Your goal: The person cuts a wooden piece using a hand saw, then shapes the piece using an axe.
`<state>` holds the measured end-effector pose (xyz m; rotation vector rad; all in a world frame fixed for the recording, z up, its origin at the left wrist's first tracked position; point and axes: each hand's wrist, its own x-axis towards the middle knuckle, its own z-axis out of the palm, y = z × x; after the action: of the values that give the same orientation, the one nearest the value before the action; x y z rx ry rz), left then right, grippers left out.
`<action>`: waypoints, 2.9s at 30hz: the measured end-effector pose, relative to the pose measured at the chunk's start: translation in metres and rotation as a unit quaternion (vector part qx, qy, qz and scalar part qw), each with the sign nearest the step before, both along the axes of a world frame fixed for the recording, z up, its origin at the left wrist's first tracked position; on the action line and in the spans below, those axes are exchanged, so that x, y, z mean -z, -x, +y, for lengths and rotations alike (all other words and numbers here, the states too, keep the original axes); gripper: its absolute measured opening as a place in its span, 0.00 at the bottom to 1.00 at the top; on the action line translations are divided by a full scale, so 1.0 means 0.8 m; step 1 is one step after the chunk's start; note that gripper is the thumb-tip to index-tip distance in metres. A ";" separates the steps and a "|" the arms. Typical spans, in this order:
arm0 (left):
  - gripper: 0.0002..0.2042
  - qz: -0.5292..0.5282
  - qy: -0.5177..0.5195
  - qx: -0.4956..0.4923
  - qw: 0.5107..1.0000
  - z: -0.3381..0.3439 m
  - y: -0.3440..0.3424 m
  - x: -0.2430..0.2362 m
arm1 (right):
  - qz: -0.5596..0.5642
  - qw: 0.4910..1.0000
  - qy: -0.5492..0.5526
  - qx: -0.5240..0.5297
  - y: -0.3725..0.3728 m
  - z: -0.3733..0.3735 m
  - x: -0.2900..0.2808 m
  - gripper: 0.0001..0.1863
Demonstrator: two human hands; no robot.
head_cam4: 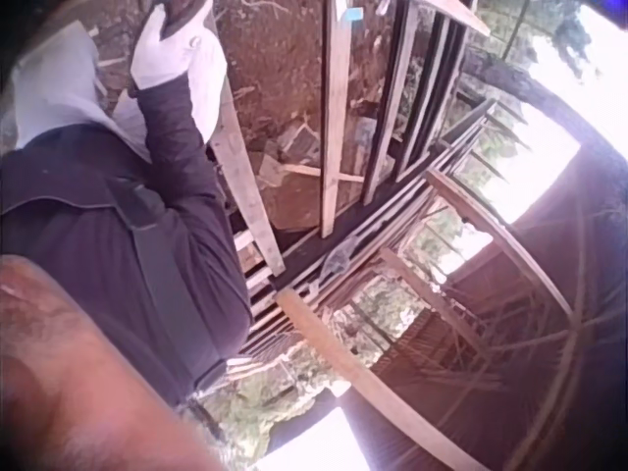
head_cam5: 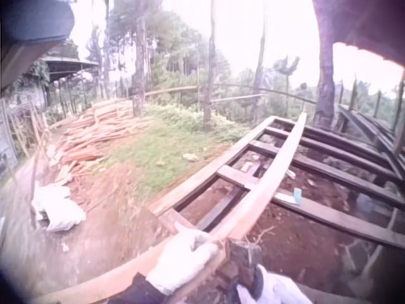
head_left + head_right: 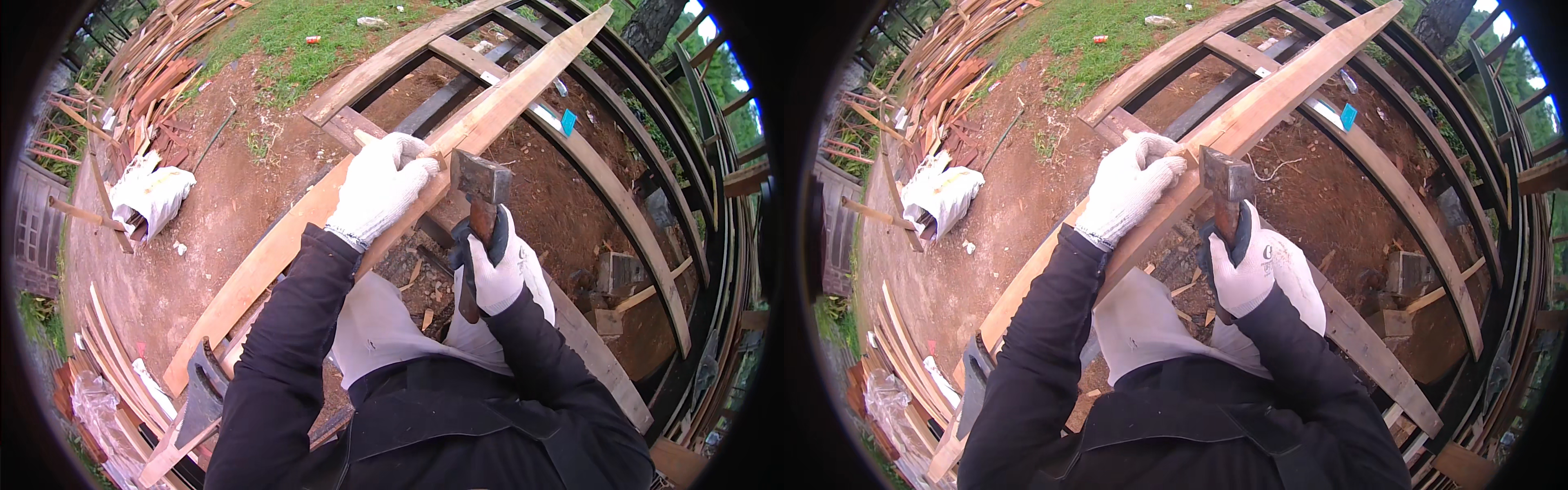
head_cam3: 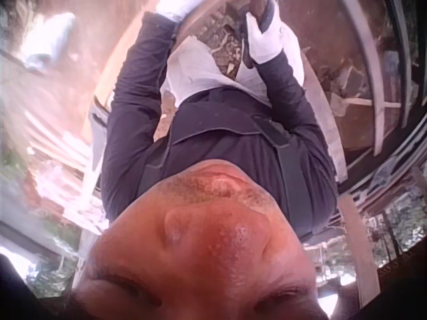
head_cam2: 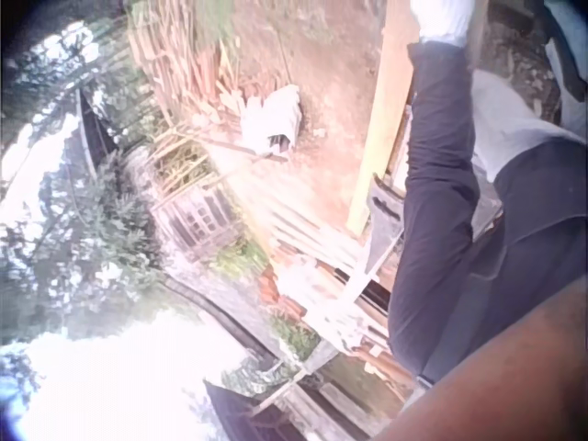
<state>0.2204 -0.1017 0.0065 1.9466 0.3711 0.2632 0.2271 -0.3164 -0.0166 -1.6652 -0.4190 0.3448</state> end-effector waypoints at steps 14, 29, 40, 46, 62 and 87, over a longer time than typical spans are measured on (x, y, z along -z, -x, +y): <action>0.26 -0.004 -0.171 0.101 0.980 0.015 0.002 -0.003 | -0.111 0.989 0.099 -0.012 -0.020 0.002 -0.004 0.30; 0.24 -0.043 -0.264 0.047 0.962 -0.009 0.014 -0.012 | -0.183 0.966 0.172 -0.060 -0.018 0.000 -0.040 0.33; 0.24 -0.010 -0.121 0.003 0.993 -0.012 0.015 -0.011 | -0.169 0.963 0.202 -0.062 -0.029 -0.001 -0.041 0.30; 0.23 -0.043 -0.223 0.031 0.973 -0.009 0.011 -0.010 | -0.175 0.973 0.144 -0.047 -0.031 0.005 -0.042 0.27; 0.25 -0.021 -0.102 -0.001 0.995 -0.010 0.014 0.005 | -0.150 0.974 0.156 -0.063 -0.041 0.009 -0.038 0.25; 0.24 -0.083 -0.125 -0.021 0.988 -0.012 0.009 0.007 | -0.113 0.982 0.142 -0.048 -0.039 0.015 -0.034 0.21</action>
<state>0.2133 -0.1116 0.0010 2.1443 0.2805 0.5171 0.2585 -0.3043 0.0108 -1.9760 -0.6449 0.2979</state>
